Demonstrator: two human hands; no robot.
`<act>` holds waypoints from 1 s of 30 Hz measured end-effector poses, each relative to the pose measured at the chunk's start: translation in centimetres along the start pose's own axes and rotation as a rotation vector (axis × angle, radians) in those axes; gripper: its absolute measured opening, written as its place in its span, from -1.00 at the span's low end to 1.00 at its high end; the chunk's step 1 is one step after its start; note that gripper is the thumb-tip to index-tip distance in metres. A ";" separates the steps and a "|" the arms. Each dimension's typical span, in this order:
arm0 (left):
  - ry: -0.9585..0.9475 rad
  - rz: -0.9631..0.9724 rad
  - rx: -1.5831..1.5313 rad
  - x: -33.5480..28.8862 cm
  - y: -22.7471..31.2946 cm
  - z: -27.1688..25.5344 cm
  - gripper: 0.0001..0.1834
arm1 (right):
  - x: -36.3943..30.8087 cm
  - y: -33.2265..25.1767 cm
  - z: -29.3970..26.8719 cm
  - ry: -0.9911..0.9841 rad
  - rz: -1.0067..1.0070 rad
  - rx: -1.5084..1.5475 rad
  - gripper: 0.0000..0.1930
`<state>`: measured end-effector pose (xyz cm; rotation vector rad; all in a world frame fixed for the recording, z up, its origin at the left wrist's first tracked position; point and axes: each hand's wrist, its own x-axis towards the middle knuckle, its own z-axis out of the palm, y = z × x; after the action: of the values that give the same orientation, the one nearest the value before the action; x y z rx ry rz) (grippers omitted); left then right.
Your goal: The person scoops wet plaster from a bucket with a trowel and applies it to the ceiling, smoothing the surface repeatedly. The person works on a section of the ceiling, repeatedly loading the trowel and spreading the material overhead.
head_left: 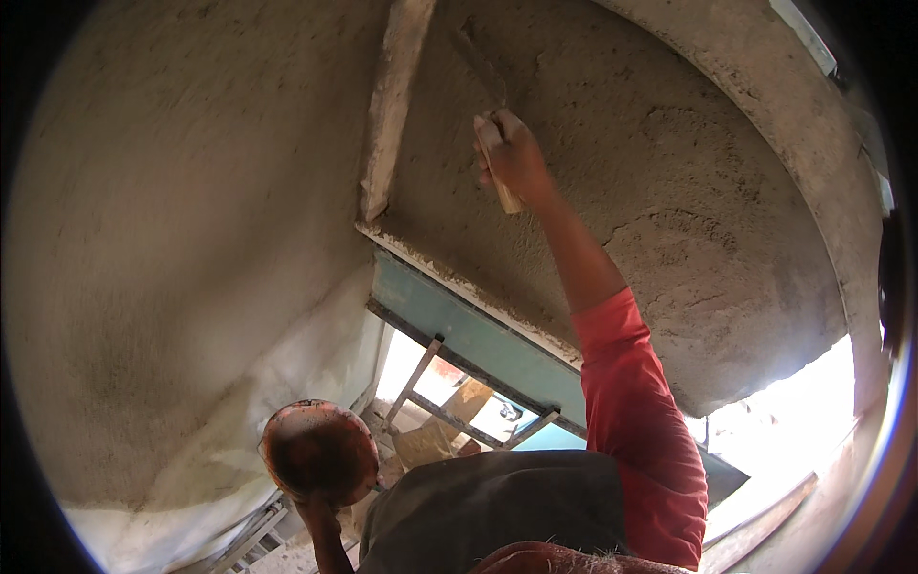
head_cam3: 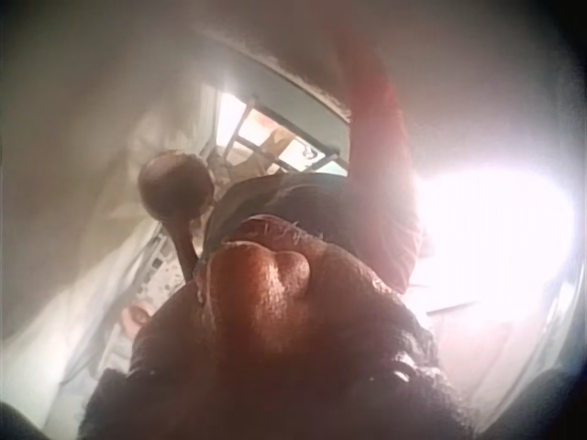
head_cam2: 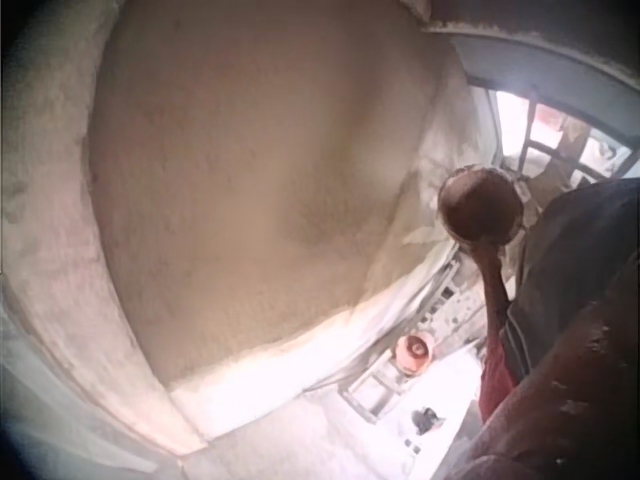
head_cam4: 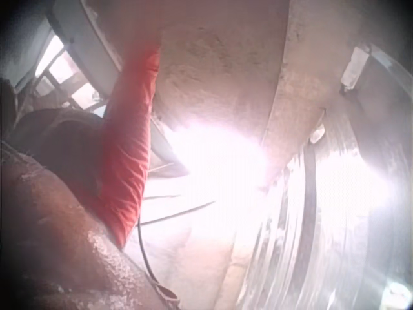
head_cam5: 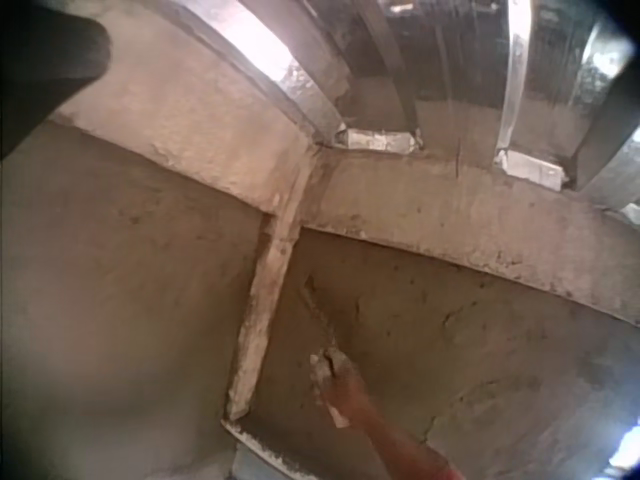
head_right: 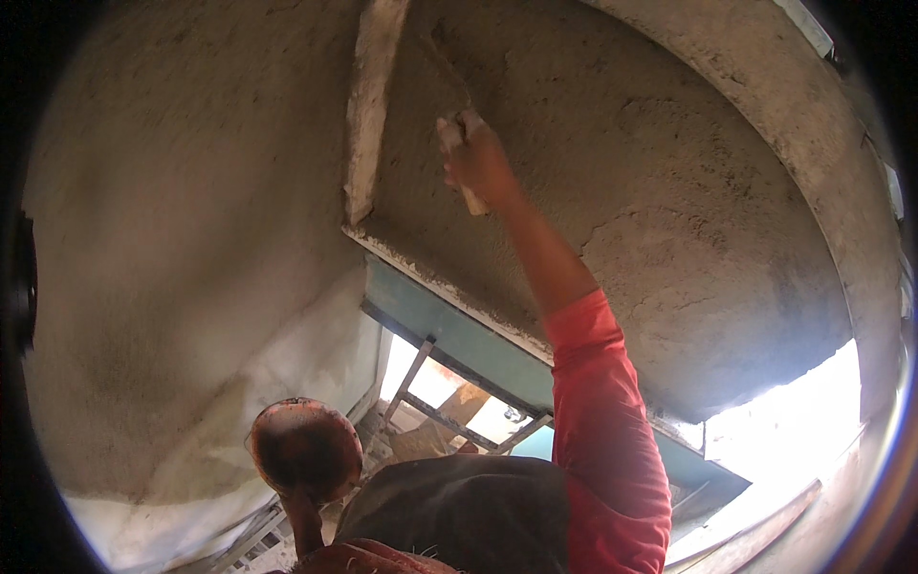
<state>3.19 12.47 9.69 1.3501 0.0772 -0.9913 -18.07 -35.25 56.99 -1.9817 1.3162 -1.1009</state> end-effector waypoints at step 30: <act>-0.316 0.051 0.220 0.8 6.8 9.3 -0.36 | -18.6 11.2 -0.4 -0.015 -0.301 -0.078 -0.70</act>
<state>3.47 3.57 17.05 1.3690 -0.3112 -1.1839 -27.74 -22.61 42.19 -2.2962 1.0916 -1.1809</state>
